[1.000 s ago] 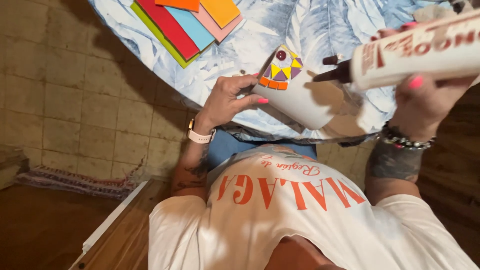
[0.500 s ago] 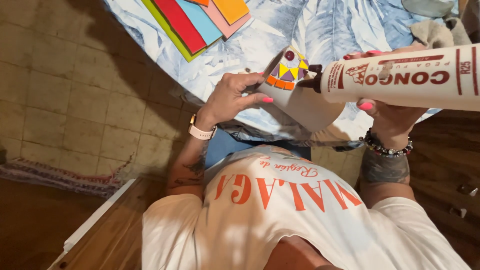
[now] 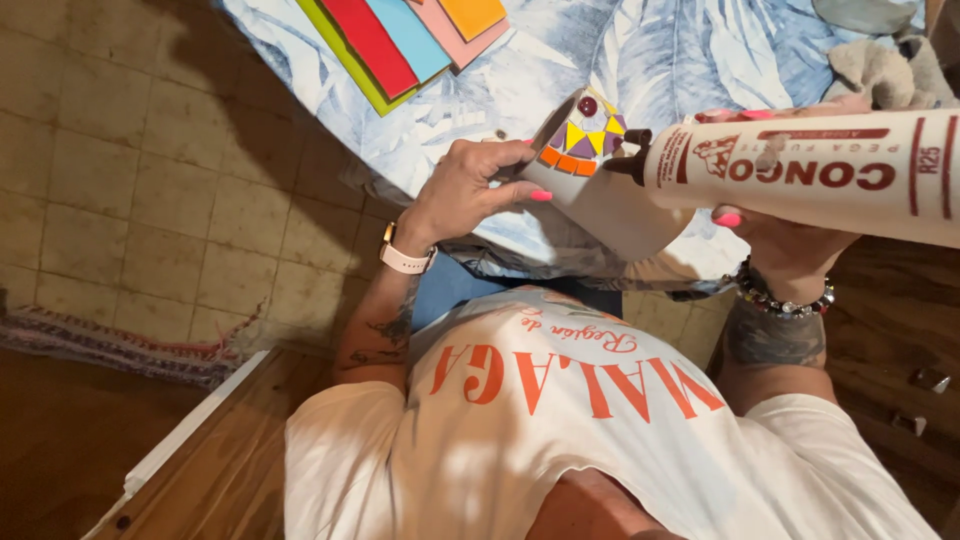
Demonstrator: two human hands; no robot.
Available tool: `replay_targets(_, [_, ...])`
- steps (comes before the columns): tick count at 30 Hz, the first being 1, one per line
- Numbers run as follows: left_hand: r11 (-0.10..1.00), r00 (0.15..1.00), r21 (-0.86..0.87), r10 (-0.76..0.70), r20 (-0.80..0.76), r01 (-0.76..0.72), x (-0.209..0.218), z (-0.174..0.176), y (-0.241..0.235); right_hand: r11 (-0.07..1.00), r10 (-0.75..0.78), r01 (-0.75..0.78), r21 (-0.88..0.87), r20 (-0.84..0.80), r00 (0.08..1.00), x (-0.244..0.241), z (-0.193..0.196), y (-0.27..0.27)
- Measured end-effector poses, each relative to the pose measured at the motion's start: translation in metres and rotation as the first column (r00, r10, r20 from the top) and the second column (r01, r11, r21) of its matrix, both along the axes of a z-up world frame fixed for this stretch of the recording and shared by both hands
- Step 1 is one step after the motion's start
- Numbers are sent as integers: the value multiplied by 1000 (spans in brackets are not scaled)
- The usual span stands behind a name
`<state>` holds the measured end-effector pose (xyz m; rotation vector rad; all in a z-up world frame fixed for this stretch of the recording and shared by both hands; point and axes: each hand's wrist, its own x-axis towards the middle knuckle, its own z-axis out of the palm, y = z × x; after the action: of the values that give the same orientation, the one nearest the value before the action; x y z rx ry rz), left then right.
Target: Decorating a white cup by gluing small, colorful paper triangles onto it in a circular pattern.
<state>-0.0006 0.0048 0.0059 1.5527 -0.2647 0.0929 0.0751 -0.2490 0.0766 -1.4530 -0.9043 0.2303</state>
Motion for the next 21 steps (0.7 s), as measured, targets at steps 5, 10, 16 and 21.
replay_targets(5, [999, 1000, 32, 11, 14, -12, 1, -3, 0, 1000, 14, -13, 11, -36, 999, 5, -2, -1])
replay_targets(10, [999, 1000, 45, 18, 20, -18, 0, -1, -1, 1000, 19, -17, 19, -77, 997, 8, -4, -7])
replay_targets(16, [998, 1000, 53, 23, 20, -24, -2, 2, -3, 999, 30, -26, 35, -127, 992, 6, -7, -13])
replay_targets(21, [997, 999, 64, 28, 31, -30, -1, 3, -2, 998, 41, -32, 48, -181, 983, 7, -10, -15])
